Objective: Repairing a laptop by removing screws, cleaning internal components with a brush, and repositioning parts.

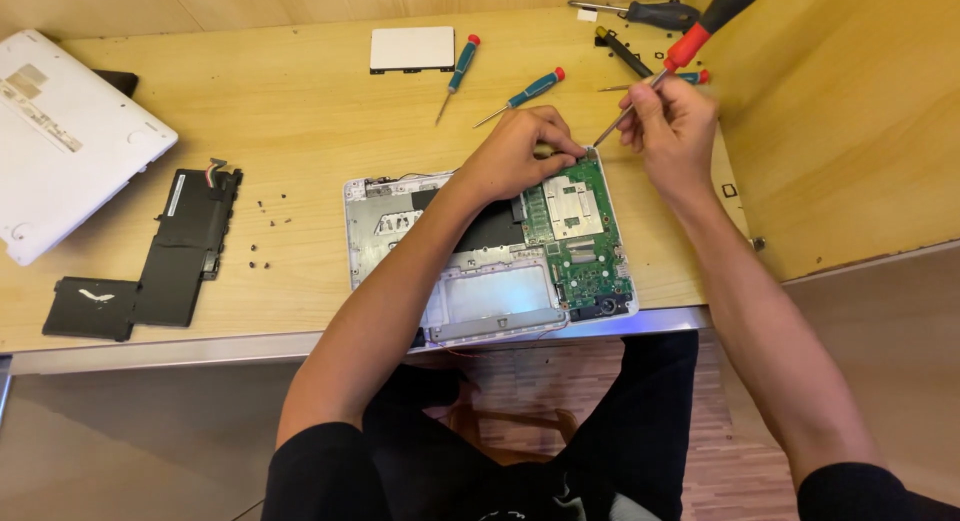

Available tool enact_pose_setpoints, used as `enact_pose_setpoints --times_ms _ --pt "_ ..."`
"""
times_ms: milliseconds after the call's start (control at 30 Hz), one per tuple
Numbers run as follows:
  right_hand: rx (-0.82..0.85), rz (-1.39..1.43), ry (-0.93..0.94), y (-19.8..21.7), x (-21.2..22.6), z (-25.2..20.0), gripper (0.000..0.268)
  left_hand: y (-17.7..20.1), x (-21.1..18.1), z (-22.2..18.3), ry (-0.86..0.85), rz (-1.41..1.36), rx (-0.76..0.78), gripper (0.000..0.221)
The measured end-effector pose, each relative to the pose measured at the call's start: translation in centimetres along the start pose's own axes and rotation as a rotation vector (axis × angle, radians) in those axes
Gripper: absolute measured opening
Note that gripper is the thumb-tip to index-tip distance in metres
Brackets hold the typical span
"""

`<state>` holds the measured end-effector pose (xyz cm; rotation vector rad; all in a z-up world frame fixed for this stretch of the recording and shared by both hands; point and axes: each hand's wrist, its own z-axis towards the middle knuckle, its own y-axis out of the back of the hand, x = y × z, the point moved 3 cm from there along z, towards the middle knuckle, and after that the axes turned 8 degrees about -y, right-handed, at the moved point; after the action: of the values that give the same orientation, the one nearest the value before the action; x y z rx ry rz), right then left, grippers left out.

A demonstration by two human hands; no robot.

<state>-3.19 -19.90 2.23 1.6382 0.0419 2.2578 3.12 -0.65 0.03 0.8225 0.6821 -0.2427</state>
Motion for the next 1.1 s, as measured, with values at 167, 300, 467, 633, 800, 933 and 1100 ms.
enact_pose_setpoints --times_ms 167,300,467,633,800,933,1100 --pt "-0.022 0.003 0.115 0.2 -0.4 -0.1 0.03 0.0 0.1 0.0 0.009 0.019 -0.018 0.015" --pt "-0.024 -0.061 0.188 -0.2 -0.1 -0.4 0.026 0.0 0.0 0.0 0.048 0.102 -0.014 0.019" --pt "0.033 -0.092 0.241 -0.5 0.3 -0.6 0.024 -0.1 -0.2 0.0 -0.015 0.116 -0.02 0.016" --pt "0.059 -0.121 0.28 -0.7 -0.2 -0.5 0.024 -0.3 0.0 0.0 -0.041 0.143 -0.023 0.016" --pt "0.093 -0.166 0.31 -0.9 -0.5 -0.4 0.022 -0.2 0.0 -0.1 -0.044 0.126 -0.04 0.015" --pt "0.099 -0.169 0.323 -0.9 -0.3 -0.4 0.023 -0.1 -0.2 0.0 -0.036 0.122 -0.036 0.016" --pt "0.12 -0.251 0.397 -1.0 -0.1 -0.7 0.019 -0.1 -0.3 0.0 -0.03 0.121 -0.034 0.014"
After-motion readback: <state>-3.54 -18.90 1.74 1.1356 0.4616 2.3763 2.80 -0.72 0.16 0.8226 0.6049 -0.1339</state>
